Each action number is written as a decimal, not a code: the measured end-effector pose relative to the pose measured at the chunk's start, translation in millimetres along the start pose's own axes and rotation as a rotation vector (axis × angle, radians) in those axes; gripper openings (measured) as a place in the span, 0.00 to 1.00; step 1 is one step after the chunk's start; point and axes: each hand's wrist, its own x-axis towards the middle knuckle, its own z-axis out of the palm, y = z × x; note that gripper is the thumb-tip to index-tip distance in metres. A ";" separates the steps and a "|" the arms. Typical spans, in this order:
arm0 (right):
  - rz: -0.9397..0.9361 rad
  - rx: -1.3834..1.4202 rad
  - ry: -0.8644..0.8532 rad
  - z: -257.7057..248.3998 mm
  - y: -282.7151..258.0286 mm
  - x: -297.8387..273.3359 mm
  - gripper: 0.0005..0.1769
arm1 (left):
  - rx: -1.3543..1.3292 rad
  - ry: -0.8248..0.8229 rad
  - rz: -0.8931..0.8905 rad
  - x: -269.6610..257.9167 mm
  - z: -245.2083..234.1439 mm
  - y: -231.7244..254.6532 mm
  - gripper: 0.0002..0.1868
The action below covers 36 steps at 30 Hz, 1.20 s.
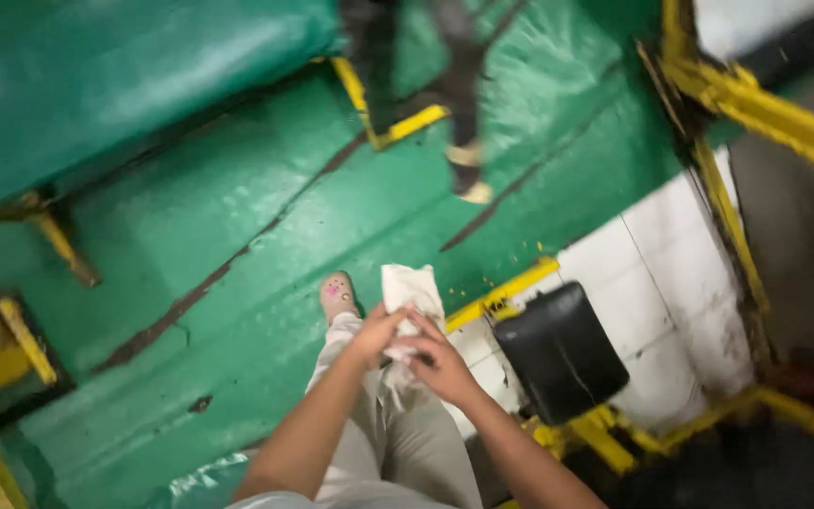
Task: Cleaning gym equipment with a cloth and moving weight plates.
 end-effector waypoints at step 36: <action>0.141 0.233 0.041 91.7 -150.5 445.0 0.09 | 0.214 0.541 0.670 -85.0 -308.1 303.6 0.36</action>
